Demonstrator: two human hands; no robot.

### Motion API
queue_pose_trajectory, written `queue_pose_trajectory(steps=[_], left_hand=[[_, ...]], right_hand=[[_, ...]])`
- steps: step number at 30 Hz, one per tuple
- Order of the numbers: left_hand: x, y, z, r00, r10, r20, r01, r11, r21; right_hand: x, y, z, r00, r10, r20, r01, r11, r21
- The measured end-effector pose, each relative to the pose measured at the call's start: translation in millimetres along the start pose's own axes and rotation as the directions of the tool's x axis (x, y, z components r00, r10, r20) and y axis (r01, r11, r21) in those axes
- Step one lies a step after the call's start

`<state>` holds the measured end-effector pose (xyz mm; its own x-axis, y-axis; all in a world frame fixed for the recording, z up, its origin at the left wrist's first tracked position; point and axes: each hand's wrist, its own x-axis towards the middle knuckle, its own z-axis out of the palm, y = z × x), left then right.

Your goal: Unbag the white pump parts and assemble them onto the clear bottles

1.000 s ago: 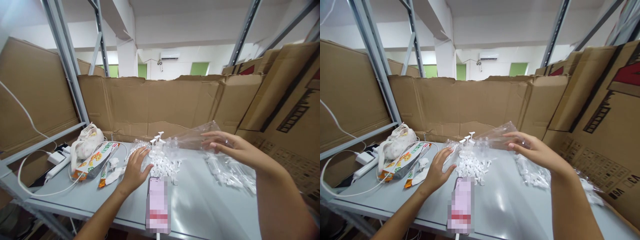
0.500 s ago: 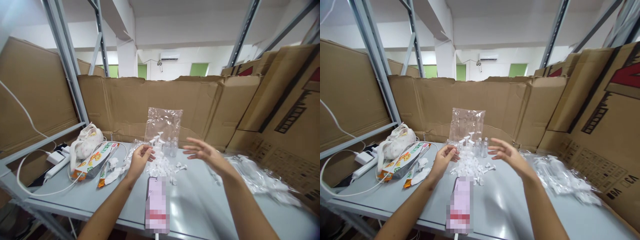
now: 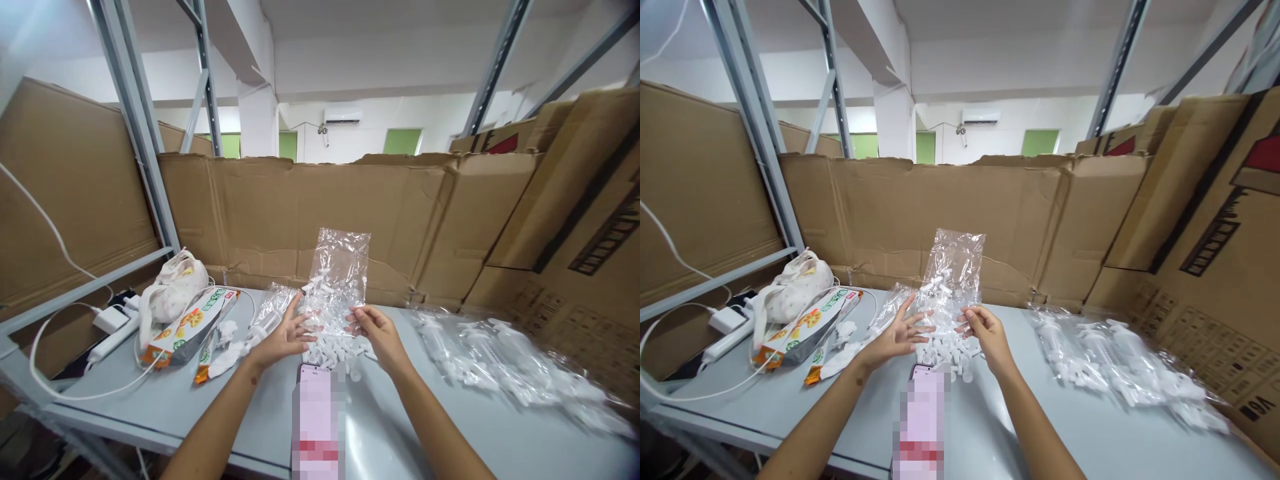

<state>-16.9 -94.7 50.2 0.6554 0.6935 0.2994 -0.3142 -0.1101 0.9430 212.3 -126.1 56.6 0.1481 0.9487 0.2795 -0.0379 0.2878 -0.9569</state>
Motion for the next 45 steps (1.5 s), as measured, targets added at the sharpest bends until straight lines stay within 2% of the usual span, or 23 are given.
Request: queue_pose_trajectory(steps=[3,6,8,10,15,17,20,26,30,34,36,37,39,40,41,42,43,45], left_hand=[[4.1,-10.5,-1.6,0.988,-0.040,-0.150,0.049,0.998,0.051],[9.7,-17.2,1.8,0.947,-0.038,-0.319,0.065,0.995,0.076],[11.0,-19.1,4.5,0.924,-0.037,-0.380,0.066,0.996,0.063],[10.5,-20.0,6.8,0.911,-0.040,-0.411,0.063,0.997,0.043],[8.1,-20.6,8.2,0.894,-0.063,-0.445,0.066,0.998,-0.009],[7.5,-19.7,8.1,0.887,-0.063,-0.456,0.053,0.998,-0.035],[6.3,-17.0,9.4,0.897,-0.054,-0.438,0.029,0.998,-0.062],[4.0,-12.9,13.1,0.917,-0.033,-0.398,0.004,0.997,-0.074],[0.7,-10.9,8.3,0.940,-0.003,-0.342,0.005,1.000,0.004],[-1.0,2.6,1.5,0.951,0.111,-0.288,-0.083,0.991,0.107],[1.0,16.5,-0.3,0.923,0.197,-0.332,-0.166,0.979,0.120],[2.6,24.6,-0.9,0.894,0.240,-0.380,-0.209,0.970,0.122],[5.6,40.3,-1.3,0.814,0.291,-0.503,-0.261,0.956,0.131],[6.6,46.6,-1.0,0.789,0.292,-0.541,-0.257,0.956,0.141],[7.1,51.2,0.0,0.779,0.279,-0.561,-0.237,0.960,0.148],[6.9,53.9,1.8,0.789,0.255,-0.559,-0.203,0.967,0.155],[6.1,54.4,4.6,0.813,0.223,-0.538,-0.161,0.974,0.161],[3.1,50.4,12.8,0.865,0.147,-0.479,-0.074,0.983,0.168]], right_hand=[[-2.1,10.3,0.6,0.999,0.013,0.040,-0.013,1.000,-0.002],[-6.4,18.0,3.6,0.988,0.032,0.154,-0.048,0.993,0.105],[-9.8,22.5,7.5,0.974,0.034,0.224,-0.073,0.983,0.168],[-12.7,26.7,12.9,0.969,0.045,0.245,-0.085,0.984,0.155],[-13.1,32.3,22.3,0.990,0.077,0.121,-0.089,0.991,0.102],[-11.7,31.1,21.8,0.991,0.071,0.110,-0.083,0.991,0.103],[-11.3,27.0,19.8,0.994,0.048,0.102,-0.057,0.995,0.086],[-16.0,21.2,21.1,1.000,0.011,0.007,-0.011,0.998,0.060],[-16.2,20.6,18.0,0.998,-0.034,0.047,0.031,0.997,0.064],[-15.4,16.7,11.4,0.981,-0.030,0.190,0.028,1.000,0.011],[-16.3,12.3,8.3,0.934,0.023,0.355,-0.006,0.999,-0.048],[-17.1,9.7,6.7,0.880,0.071,0.470,-0.034,0.996,-0.088],[-18.5,4.5,3.5,0.693,0.195,0.694,-0.094,0.979,-0.182],[-18.8,2.4,2.1,0.602,0.241,0.762,-0.113,0.970,-0.217],[-18.6,0.9,0.9,0.551,0.258,0.794,-0.121,0.966,-0.230],[-18.0,0.1,0.0,0.557,0.244,0.794,-0.114,0.969,-0.217],[-17.0,-0.1,-0.2,0.618,0.200,0.760,-0.090,0.979,-0.184],[-14.8,1.2,0.9,0.795,0.063,0.603,-0.006,0.995,-0.095]])
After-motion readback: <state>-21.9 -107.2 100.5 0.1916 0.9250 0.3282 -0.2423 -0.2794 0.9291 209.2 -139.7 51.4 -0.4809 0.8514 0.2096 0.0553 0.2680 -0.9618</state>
